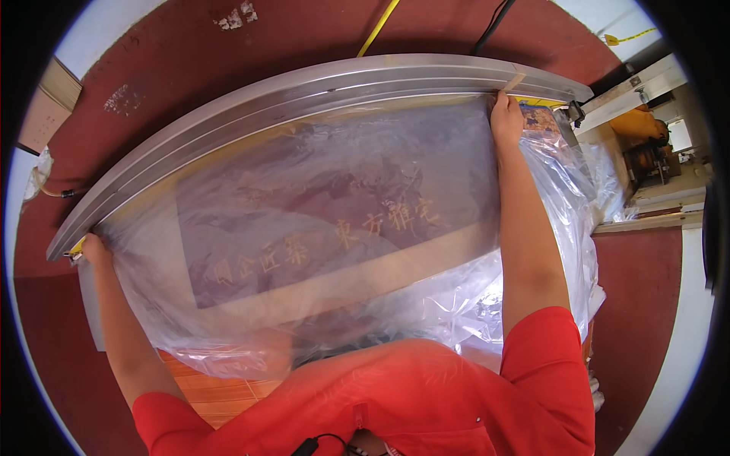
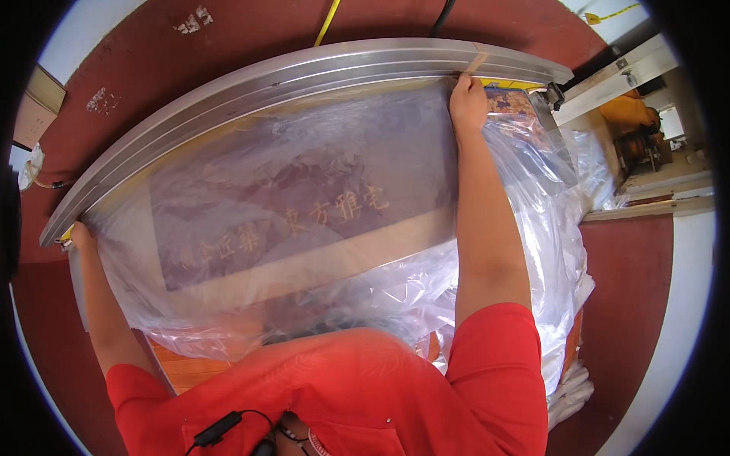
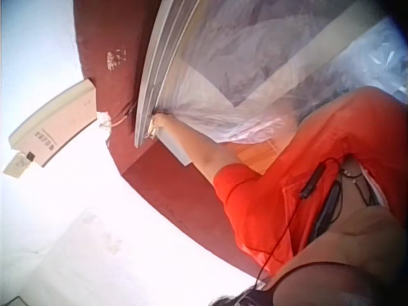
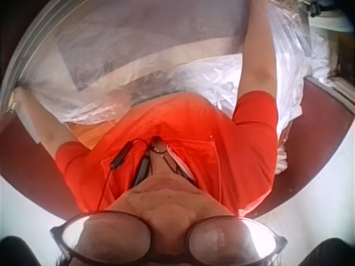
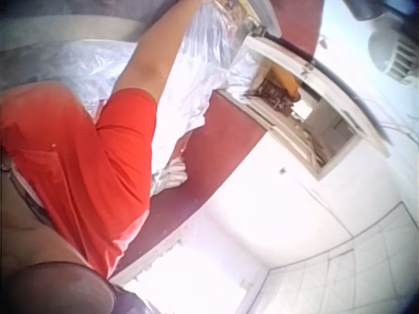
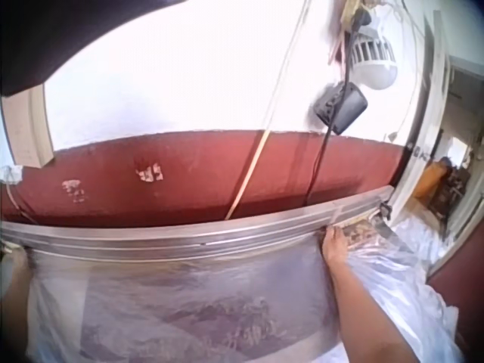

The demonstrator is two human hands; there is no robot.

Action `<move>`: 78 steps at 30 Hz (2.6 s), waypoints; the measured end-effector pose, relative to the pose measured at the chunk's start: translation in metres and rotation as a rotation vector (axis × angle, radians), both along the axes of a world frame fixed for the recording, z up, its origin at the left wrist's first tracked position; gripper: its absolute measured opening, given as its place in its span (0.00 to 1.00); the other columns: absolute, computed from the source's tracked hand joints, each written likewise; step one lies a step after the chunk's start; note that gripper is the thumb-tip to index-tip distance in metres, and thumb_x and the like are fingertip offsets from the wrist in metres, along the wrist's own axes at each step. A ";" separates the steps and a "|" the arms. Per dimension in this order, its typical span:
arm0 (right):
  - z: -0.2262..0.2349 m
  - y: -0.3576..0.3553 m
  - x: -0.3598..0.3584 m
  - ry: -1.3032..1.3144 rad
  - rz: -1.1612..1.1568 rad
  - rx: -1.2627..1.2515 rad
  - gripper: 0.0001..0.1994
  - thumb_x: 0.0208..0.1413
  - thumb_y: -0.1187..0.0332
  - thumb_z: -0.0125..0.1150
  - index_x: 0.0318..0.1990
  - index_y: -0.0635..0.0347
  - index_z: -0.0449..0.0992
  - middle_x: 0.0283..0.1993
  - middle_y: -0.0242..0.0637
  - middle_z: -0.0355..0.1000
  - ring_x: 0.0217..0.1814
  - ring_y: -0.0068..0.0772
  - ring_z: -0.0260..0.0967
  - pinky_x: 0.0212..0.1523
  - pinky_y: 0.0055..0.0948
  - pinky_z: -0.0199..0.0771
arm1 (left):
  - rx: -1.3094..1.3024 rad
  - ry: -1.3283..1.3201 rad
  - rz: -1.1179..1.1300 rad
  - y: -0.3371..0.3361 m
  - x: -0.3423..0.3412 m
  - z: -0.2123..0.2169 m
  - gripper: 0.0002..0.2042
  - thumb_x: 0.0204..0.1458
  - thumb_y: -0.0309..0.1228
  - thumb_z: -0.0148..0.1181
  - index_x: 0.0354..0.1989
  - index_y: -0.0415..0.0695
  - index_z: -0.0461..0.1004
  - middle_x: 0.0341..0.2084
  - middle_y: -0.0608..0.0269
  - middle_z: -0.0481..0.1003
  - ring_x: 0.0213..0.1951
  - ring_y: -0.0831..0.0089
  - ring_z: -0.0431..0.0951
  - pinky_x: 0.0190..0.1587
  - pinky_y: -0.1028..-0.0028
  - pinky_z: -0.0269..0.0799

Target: The person wraps a large rectangular framed artwork in a clear plastic sheet. They smooth the plastic over the surface and fold the edges to secure the wrapping.

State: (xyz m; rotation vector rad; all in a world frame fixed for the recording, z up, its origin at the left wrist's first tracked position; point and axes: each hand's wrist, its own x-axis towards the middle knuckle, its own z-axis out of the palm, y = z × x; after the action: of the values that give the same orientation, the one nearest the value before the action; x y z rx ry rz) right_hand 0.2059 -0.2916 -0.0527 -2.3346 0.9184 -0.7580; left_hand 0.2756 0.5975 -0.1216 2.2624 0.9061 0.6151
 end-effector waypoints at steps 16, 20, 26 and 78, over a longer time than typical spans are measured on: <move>0.060 0.056 -0.048 0.074 0.552 0.599 0.16 0.41 0.55 0.57 0.30 0.59 0.72 0.25 0.26 0.65 0.26 0.15 0.56 0.29 0.17 0.57 | -0.425 -0.343 -0.244 -0.068 -0.052 0.065 0.12 0.51 0.40 0.46 0.22 0.47 0.68 0.13 0.79 0.56 0.15 0.86 0.53 0.16 0.84 0.47; 0.041 0.083 -0.065 0.038 0.652 0.783 0.11 0.44 0.58 0.57 0.26 0.57 0.72 0.19 0.20 0.61 0.20 0.10 0.50 0.22 0.12 0.50 | 0.054 0.025 -0.109 -0.005 -0.112 0.079 0.12 0.50 0.40 0.45 0.26 0.43 0.68 0.18 0.73 0.59 0.22 0.82 0.57 0.23 0.80 0.52; 0.029 0.106 -0.067 -0.120 0.782 0.787 0.10 0.48 0.62 0.53 0.23 0.59 0.70 0.15 0.17 0.54 0.17 0.08 0.44 0.18 0.13 0.42 | 0.613 0.034 -0.797 -0.159 -0.065 0.092 0.12 0.49 0.29 0.41 0.41 0.40 0.66 0.37 0.53 0.69 0.41 0.64 0.69 0.43 0.68 0.63; 0.000 -0.088 -0.156 0.319 0.447 -0.502 0.23 0.52 0.56 0.43 0.52 0.61 0.59 0.54 0.47 0.55 0.58 0.43 0.48 0.56 0.34 0.45 | 0.561 0.312 -0.072 -0.058 -0.131 0.041 0.16 0.48 0.42 0.43 0.39 0.44 0.66 0.37 0.51 0.69 0.40 0.55 0.69 0.41 0.63 0.63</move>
State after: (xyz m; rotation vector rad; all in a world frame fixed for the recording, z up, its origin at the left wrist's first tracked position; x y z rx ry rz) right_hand 0.0503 -0.3796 -0.0532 -3.0157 0.3035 -0.4697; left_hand 0.1444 0.5399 -0.0807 2.9447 0.8656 0.5400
